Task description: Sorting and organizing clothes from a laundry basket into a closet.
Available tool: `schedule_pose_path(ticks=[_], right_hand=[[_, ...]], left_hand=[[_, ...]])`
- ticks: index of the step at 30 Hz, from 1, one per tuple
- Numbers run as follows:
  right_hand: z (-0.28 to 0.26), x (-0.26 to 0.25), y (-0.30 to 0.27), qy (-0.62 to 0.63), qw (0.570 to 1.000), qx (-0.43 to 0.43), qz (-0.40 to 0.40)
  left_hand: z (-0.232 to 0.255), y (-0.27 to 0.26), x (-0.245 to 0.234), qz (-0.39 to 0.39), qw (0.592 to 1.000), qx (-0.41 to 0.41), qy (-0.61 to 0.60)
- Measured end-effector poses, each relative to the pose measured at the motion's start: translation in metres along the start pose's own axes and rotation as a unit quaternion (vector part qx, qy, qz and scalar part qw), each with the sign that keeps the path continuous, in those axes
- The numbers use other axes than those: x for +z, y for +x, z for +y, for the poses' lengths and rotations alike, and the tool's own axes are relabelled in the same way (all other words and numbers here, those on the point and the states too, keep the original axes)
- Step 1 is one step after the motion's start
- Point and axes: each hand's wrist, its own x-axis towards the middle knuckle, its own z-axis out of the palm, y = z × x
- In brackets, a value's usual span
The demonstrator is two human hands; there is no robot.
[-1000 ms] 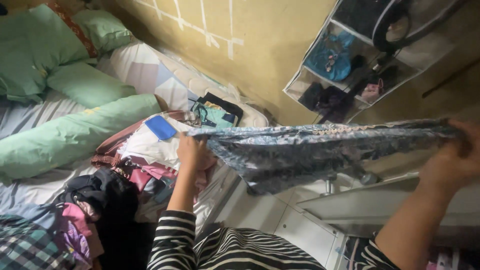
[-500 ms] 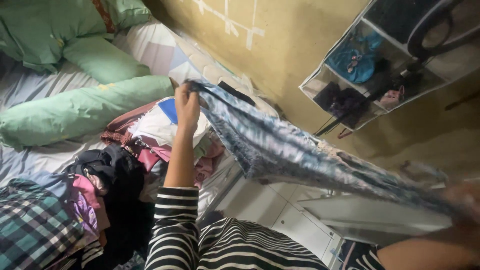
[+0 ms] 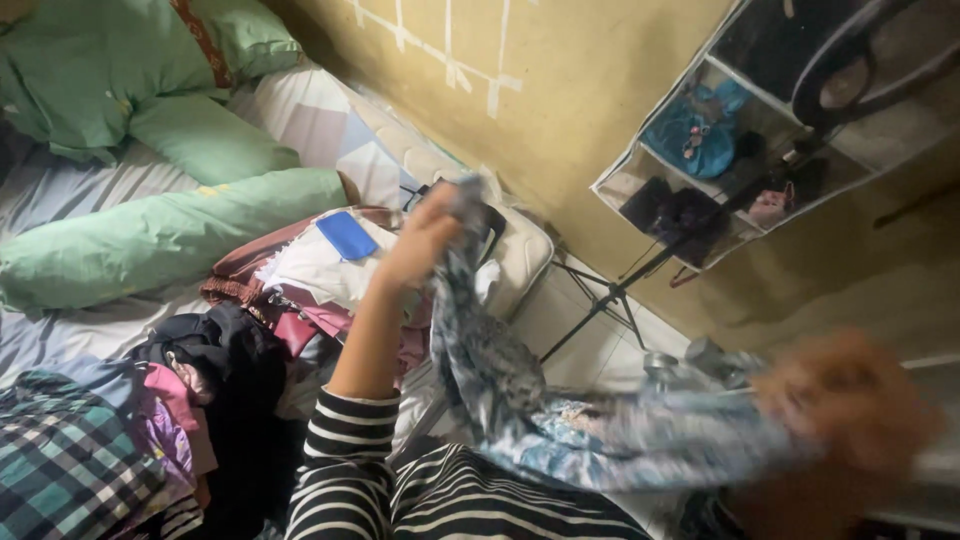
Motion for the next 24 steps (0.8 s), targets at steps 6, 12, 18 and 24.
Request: schedule_pose_path(ticks=[6, 12, 18, 24], right_hand=[[-0.046, 0.206, 0.096, -0.112, 0.993, 0.016, -0.028], [-0.024, 0.247, 0.118, -0.112, 0.993, 0.042, 0.018], [0.022, 0.245, 0.113, 0.010, 0.992, 0.121, 0.016], [0.052, 0.259, 0.113, -0.032, 0.971, 0.236, -0.027]], left_hand=[[0.068, -0.005, 0.088, -0.344, 0.904, 0.128, 0.218], [0.084, -0.010, 0.126, -0.355, 0.886, 0.153, 0.257], [0.068, -0.030, 0.140, -0.235, 0.892, 0.228, 0.311], [-0.008, -0.064, 0.137, 0.045, 0.905, 0.293, 0.304]])
